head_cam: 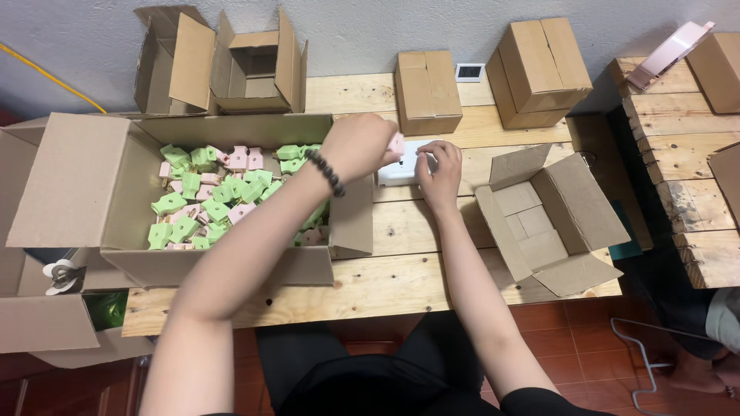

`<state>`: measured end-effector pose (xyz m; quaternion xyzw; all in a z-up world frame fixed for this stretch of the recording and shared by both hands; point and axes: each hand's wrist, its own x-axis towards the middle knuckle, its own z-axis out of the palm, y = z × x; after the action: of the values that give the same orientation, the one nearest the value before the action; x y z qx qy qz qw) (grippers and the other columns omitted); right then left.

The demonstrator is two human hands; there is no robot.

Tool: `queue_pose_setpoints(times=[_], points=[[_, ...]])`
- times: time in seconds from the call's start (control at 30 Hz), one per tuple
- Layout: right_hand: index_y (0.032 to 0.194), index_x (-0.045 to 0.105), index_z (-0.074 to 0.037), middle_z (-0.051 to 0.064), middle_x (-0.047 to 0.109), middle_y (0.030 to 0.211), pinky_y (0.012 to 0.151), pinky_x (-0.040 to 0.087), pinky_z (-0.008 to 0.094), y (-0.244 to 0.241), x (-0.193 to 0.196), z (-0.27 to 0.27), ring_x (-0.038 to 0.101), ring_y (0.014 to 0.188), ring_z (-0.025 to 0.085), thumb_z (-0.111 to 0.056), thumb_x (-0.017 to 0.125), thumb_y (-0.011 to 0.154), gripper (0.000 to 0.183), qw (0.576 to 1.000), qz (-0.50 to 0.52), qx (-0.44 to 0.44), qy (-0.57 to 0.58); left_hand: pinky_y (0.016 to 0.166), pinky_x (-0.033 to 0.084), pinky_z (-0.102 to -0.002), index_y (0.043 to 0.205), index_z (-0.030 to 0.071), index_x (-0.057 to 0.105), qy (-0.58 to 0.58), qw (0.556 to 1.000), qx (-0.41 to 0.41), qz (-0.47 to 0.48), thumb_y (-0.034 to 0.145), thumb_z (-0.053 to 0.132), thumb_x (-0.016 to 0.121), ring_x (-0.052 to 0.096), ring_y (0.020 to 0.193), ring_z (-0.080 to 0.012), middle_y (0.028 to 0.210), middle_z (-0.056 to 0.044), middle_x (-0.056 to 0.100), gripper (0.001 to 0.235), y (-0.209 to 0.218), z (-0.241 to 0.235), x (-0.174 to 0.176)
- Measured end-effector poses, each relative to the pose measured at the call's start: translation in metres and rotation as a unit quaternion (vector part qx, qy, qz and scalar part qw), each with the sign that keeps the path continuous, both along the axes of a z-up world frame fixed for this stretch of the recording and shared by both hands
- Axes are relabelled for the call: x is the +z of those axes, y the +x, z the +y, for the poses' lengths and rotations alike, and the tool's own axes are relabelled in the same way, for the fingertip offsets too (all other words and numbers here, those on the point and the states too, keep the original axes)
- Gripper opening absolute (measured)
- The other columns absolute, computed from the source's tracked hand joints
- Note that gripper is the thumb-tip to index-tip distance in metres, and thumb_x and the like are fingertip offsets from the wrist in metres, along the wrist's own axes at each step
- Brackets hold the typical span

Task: The person selects pink and green plastic plug adapters from a large box, holds them up for the camera, and places them into a smaller cardboard box on a wooden table.

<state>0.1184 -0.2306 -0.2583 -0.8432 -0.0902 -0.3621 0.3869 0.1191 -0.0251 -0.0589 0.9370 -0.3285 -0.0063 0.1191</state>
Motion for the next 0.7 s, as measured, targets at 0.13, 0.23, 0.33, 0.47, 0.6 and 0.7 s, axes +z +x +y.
queue_pose_setpoints(times=[0.13, 0.23, 0.33, 0.47, 0.6, 0.7], points=[[0.105, 0.072, -0.01, 0.014, 0.06, 0.123, 0.098, 0.049, 0.047, -0.008, 0.005, 0.007, 0.058, 0.114, 0.037, -0.009, 0.069, 0.087, 0.019, 0.999, 0.014, -0.027, 0.02, 0.08, 0.06, -0.053, 0.098, 0.007, 0.079, 0.091, 0.996, 0.008, 0.013, 0.083, 0.04, 0.08, 0.076, 0.091, -0.0395, 0.086, -0.015, 0.076, 0.036, 0.043, -0.025, -0.055], [0.119, 0.07, -0.005, 0.022, 0.051, 0.141, 0.108, 0.042, 0.053, -0.009, -0.002, 0.006, 0.051, 0.128, 0.045, -0.008, 0.067, 0.089, 0.03, 0.996, 0.052, -0.028, 0.064, 0.078, 0.06, -0.055, 0.097, 0.009, 0.079, 0.11, 0.993, 0.007, 0.05, 0.077, 0.041, 0.085, 0.076, 0.09, -0.0403, 0.087, -0.016, 0.076, 0.038, 0.066, -0.048, -0.095], [0.119, 0.074, -0.01, 0.016, 0.054, 0.147, 0.114, 0.041, 0.05, -0.001, -0.015, 0.003, 0.05, 0.136, 0.04, -0.011, 0.07, 0.087, 0.031, 0.988, 0.096, -0.028, 0.115, 0.073, 0.061, -0.054, 0.094, 0.013, 0.08, 0.179, 0.983, 0.005, 0.032, 0.069, 0.04, 0.091, 0.076, 0.087, -0.0366, 0.084, -0.011, 0.076, 0.039, 0.091, -0.07, -0.124], [0.117, 0.075, -0.011, 0.015, 0.052, 0.152, 0.116, 0.041, 0.051, -0.004, -0.01, 0.006, 0.049, 0.139, 0.04, -0.01, 0.068, 0.089, 0.029, 0.979, 0.131, -0.022, 0.155, 0.07, 0.06, -0.054, 0.088, 0.014, 0.081, 0.172, 0.985, 0.018, 0.025, 0.072, 0.03, 0.089, 0.076, 0.084, -0.0332, 0.08, -0.009, 0.075, 0.025, 0.117, -0.093, -0.152], [0.117, 0.076, -0.014, 0.013, 0.054, 0.151, 0.116, 0.042, 0.052, -0.002, -0.01, 0.008, 0.05, 0.138, 0.04, -0.011, 0.069, 0.09, 0.028, 0.978, 0.138, -0.013, 0.154, 0.065, 0.06, -0.052, 0.085, 0.016, 0.081, 0.176, 0.983, 0.043, 0.025, 0.078, 0.026, 0.079, 0.076, 0.082, -0.0302, 0.076, -0.006, 0.075, 0.012, 0.128, -0.109, -0.166], [0.112, 0.078, -0.019, 0.006, 0.058, 0.147, 0.115, 0.043, 0.049, 0.005, -0.022, 0.007, 0.055, 0.135, 0.034, -0.014, 0.072, 0.088, 0.025, 0.981, 0.14, -0.026, 0.135, 0.063, 0.06, -0.051, 0.086, 0.015, 0.081, 0.182, 0.98, 0.066, 0.041, 0.083, 0.025, 0.072, 0.077, 0.083, -0.0286, 0.076, -0.004, 0.075, 0.013, 0.124, -0.112, -0.16]])
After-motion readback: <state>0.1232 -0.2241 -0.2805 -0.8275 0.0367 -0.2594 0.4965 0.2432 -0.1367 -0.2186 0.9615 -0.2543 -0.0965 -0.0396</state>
